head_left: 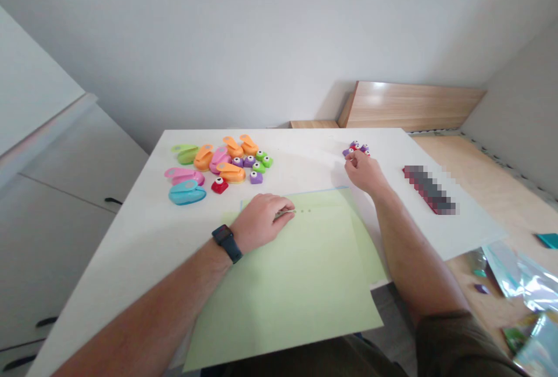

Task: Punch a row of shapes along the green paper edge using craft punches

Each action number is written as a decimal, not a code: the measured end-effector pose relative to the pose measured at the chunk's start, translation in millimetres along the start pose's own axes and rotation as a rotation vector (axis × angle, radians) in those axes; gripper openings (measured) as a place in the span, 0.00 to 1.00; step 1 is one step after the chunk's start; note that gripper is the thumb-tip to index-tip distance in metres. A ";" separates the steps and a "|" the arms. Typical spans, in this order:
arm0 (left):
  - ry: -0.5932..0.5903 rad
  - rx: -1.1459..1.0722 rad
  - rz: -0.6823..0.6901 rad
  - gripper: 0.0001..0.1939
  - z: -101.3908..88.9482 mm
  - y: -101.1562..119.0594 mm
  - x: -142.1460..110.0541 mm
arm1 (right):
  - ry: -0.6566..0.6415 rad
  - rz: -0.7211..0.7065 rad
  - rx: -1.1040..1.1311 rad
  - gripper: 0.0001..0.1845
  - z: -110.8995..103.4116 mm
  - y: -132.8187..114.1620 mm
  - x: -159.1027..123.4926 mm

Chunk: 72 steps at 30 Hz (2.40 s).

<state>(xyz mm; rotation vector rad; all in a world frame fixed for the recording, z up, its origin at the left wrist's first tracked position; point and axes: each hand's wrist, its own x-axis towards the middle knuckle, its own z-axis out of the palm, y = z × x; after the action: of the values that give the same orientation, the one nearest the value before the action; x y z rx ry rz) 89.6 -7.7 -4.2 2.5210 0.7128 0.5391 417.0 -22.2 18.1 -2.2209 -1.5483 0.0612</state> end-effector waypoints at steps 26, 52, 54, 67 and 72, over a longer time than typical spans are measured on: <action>0.017 0.018 -0.007 0.10 -0.9 -1.6 1.5 | 0.038 -0.125 0.099 0.12 14.4 -15.2 -7.6; 0.017 0.026 0.004 0.08 -2.3 2.4 -2.8 | -0.001 -0.271 0.089 0.15 36.5 -21.4 -13.3; 0.018 0.030 0.006 0.08 -1.8 2.1 -3.1 | -0.009 -0.277 0.086 0.15 38.0 -20.8 -13.5; 0.016 0.036 0.008 0.09 -0.8 0.5 -3.8 | 0.003 -0.289 0.086 0.15 40.6 -22.8 -13.4; 0.021 0.040 0.005 0.08 -0.1 0.3 -3.8 | 0.023 -0.318 0.083 0.15 43.7 -20.2 -12.1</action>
<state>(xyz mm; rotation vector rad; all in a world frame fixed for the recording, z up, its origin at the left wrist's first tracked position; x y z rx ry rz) 86.7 -10.0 -4.9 2.5586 0.7324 0.5592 382.6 -13.5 -16.6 -1.8822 -1.8312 0.0042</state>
